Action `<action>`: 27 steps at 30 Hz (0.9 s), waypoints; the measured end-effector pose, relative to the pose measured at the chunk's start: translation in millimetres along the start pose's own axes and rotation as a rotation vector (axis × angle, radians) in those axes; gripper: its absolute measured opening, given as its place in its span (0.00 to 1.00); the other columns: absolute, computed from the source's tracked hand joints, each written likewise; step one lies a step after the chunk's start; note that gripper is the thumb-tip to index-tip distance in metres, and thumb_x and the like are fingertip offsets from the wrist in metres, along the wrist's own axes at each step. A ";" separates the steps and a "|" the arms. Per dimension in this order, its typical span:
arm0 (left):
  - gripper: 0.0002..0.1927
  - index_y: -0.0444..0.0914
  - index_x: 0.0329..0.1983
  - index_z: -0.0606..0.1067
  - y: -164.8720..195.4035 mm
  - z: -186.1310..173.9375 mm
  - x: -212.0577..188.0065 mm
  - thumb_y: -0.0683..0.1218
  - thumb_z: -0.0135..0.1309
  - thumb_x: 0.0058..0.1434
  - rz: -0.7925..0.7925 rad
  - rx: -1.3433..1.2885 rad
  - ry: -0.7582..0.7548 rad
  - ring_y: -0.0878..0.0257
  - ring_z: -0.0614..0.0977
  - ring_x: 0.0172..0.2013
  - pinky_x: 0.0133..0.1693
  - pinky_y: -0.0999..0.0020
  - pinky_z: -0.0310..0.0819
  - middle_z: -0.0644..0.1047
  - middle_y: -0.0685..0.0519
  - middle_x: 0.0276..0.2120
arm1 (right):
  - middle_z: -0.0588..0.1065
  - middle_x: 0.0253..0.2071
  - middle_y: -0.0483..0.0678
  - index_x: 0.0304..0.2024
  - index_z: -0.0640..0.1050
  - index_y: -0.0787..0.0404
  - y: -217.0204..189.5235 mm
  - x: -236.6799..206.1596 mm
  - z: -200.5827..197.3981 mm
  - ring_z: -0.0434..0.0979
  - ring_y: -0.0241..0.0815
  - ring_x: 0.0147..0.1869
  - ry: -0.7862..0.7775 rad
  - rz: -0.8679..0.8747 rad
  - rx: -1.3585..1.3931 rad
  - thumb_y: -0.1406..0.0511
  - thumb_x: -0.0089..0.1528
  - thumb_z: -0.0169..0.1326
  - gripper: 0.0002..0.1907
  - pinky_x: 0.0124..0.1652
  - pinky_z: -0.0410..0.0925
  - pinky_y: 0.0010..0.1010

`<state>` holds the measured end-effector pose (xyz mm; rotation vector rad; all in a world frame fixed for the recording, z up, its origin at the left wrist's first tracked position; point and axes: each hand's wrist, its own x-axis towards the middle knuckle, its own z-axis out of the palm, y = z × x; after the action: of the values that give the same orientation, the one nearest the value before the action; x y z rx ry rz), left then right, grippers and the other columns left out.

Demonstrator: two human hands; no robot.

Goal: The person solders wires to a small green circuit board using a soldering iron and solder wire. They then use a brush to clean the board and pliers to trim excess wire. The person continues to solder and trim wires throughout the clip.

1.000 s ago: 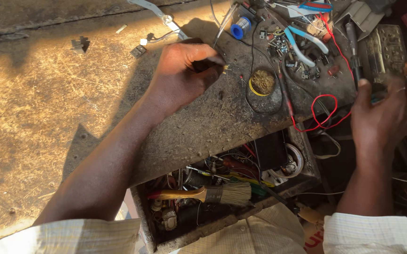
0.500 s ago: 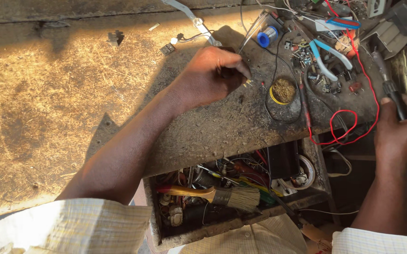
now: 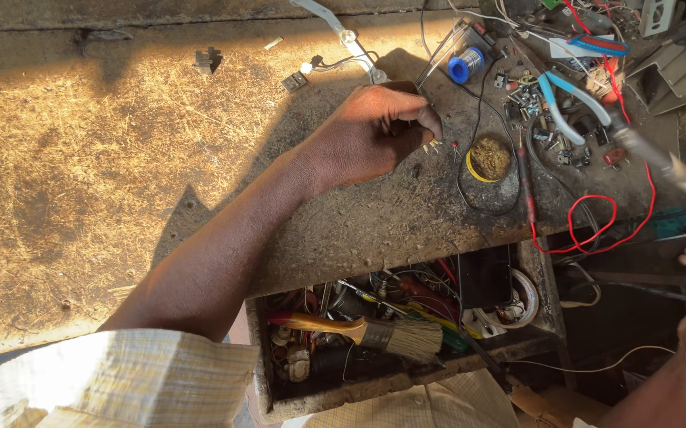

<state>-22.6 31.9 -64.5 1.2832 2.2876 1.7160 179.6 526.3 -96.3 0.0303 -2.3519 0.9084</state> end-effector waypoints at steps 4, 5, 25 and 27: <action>0.05 0.39 0.43 0.79 0.9 -3.2 0.3 0.37 0.56 0.68 0.003 0.038 0.000 0.68 0.86 0.39 0.41 0.69 0.83 0.83 0.54 0.37 | 0.75 0.50 0.59 0.50 0.73 0.74 -90.7 -9.9 33.3 0.79 0.45 0.46 0.012 -0.112 0.079 0.75 0.76 0.50 0.04 0.46 0.74 0.27; 0.05 0.39 0.44 0.79 1.0 -4.2 0.0 0.37 0.56 0.68 0.011 0.044 0.007 0.68 0.86 0.39 0.41 0.69 0.83 0.82 0.54 0.37 | 0.76 0.51 0.60 0.51 0.73 0.74 -113.0 -7.7 41.9 0.80 0.45 0.46 0.010 -0.145 0.105 0.76 0.74 0.53 0.04 0.45 0.75 0.27; 0.07 0.39 0.46 0.78 5.9 -5.5 0.7 0.38 0.59 0.66 -0.012 0.023 0.028 0.67 0.86 0.38 0.40 0.70 0.85 0.81 0.53 0.36 | 0.78 0.51 0.66 0.53 0.77 0.70 -160.9 18.9 78.3 0.85 0.48 0.45 -0.185 -0.463 -0.079 0.76 0.68 0.66 0.14 0.32 0.77 0.20; 0.06 0.39 0.45 0.78 6.1 -5.1 0.6 0.38 0.59 0.66 -0.024 0.014 0.025 0.67 0.86 0.38 0.40 0.69 0.85 0.81 0.53 0.36 | 0.78 0.51 0.67 0.52 0.77 0.70 -161.5 19.4 79.0 0.85 0.48 0.45 -0.177 -0.466 -0.089 0.76 0.67 0.67 0.14 0.32 0.77 0.20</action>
<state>-21.7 28.6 -57.3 1.2379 2.3226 1.7214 158.7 357.9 -34.0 0.6177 -2.3897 0.5891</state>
